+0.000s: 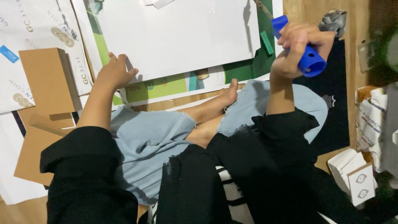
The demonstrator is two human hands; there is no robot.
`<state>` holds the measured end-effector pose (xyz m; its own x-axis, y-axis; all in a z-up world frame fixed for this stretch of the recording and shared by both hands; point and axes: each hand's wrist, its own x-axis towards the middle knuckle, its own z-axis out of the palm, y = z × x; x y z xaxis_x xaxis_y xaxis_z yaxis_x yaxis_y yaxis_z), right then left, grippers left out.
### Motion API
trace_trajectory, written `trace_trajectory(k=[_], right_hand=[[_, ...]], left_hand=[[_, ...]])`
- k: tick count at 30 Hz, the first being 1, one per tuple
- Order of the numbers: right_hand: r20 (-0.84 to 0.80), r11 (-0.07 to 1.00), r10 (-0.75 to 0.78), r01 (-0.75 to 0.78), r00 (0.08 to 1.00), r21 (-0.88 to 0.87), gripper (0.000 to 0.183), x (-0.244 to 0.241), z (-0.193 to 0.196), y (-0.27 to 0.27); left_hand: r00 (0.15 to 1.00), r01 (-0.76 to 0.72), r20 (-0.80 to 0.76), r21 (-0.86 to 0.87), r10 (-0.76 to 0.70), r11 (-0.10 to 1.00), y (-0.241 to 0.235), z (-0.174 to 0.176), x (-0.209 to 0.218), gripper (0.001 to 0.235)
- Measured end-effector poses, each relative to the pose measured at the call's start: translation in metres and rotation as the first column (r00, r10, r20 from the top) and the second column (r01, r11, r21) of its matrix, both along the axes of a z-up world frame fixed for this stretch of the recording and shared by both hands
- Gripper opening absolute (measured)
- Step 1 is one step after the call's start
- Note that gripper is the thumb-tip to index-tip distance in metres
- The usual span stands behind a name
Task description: Applying adhesive or coating to paper sheets using a paint roller to assemble folders
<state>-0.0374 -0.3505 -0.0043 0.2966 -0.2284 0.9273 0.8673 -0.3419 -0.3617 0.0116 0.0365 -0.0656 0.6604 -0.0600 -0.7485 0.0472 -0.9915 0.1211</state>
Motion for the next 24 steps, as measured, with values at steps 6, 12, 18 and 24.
trace_trajectory(k=[6, 12, 18, 24], right_hand=[[-0.15, 0.989, -0.126, 0.136, 0.981, 0.063, 0.01, -0.028, 0.03, 0.024], [0.054, 0.999, -0.001, -0.001, 0.999, 0.034, 0.008, -0.013, 0.008, -0.012], [-0.095, 0.993, -0.077, 0.085, 0.993, 0.083, 0.012, -0.041, 0.016, -0.016], [-0.172, 0.98, -0.049, 0.08, 0.984, 0.18, 0.014, -0.066, 0.036, -0.024]], left_hand=[[0.999, -0.035, -0.028, -0.012, 0.035, 0.999, 0.003, 0.01, -0.004, 0.053], [1.0, -0.012, 0.002, 0.003, 0.012, 1.0, 0.001, 0.001, -0.002, 0.055], [0.999, -0.034, -0.036, -0.037, 0.033, 0.999, 0.001, 0.009, -0.005, 0.051], [0.998, -0.032, -0.051, 0.0, 0.032, 0.999, 0.0, 0.014, -0.007, 0.057]])
